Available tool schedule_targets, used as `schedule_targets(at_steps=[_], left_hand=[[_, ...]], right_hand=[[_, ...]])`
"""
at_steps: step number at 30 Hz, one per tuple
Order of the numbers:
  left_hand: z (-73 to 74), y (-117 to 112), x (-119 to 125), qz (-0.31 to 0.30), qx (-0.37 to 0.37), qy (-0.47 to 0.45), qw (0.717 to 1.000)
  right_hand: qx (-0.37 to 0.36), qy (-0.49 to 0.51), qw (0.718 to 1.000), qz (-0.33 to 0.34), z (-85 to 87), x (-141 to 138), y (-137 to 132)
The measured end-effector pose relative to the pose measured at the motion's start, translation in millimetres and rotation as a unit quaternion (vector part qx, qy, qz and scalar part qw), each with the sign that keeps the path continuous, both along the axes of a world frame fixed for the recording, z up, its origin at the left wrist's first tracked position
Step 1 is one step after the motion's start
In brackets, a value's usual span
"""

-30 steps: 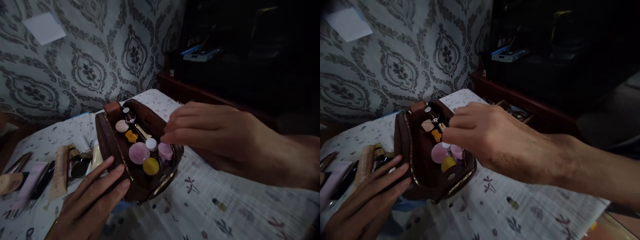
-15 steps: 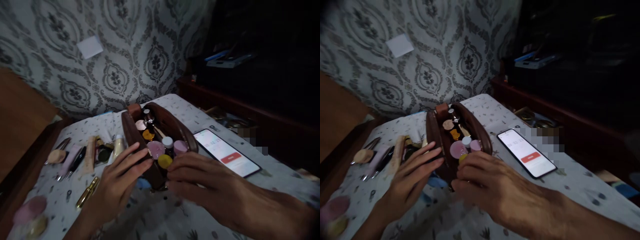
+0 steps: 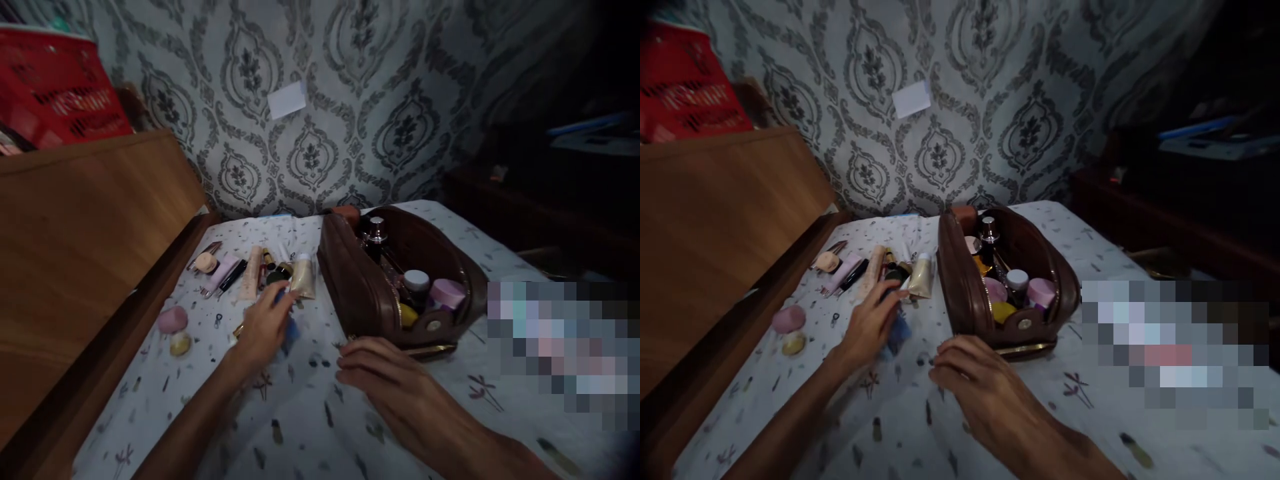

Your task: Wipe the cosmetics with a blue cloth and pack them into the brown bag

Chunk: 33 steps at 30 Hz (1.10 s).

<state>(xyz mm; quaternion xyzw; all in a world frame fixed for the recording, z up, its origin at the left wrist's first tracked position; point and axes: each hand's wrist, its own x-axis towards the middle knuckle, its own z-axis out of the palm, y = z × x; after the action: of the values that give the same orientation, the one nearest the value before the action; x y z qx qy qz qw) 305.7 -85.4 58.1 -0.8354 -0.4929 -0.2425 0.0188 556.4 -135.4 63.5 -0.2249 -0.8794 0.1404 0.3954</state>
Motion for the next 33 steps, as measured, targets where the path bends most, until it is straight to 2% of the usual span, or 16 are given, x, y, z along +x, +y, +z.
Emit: schedule_targets(at_steps=[4,6,9,13,16,18,21,23,25,29,33], left_hand=[[0.6,25,-44,0.179,-0.061,-0.013,0.982],[-2.3,37,-61,0.228,-0.076,-0.017,0.97],[-15.1,49,-75,0.268,-0.1,-0.019,0.958],[-35.7,56,-82,0.279,-0.136,-0.024,0.95],[-43.4,57,-86,0.278,-0.142,-0.039,0.949],[-45.2,57,-89,0.277,-0.141,-0.054,0.949],[-45.8,56,-92,0.274,-0.14,-0.077,0.948],[-46.0,55,-93,0.271,-0.139,-0.09,0.948],[-46.1,55,-93,0.27,-0.138,-0.1,0.948],[-47.2,54,-94,0.265,-0.136,-0.111,0.948],[-48.6,55,-97,0.245,-0.134,-0.123,0.952]], right_hand=[[-0.077,0.002,0.997,0.031,-17.7,-21,7],[-0.113,0.002,0.993,0.036,-25.0,-35,11],[-0.173,-0.006,0.984,0.045,-33.5,-59,15],[-0.207,0.01,0.977,0.049,-48.0,-87,19],[-0.204,0.032,0.978,0.032,-63.1,-99,24],[-0.192,0.042,0.98,-0.014,-72.7,-103,30],[-0.162,0.035,0.975,-0.148,-82.9,-110,49],[-0.154,0.016,0.956,-0.25,-86.7,-119,66],[-0.159,0.002,0.934,-0.321,-89.1,-129,83],[-0.175,0.004,0.912,-0.37,-92.7,-145,106],[-0.171,0.033,0.916,-0.362,-94.5,-142,114]])
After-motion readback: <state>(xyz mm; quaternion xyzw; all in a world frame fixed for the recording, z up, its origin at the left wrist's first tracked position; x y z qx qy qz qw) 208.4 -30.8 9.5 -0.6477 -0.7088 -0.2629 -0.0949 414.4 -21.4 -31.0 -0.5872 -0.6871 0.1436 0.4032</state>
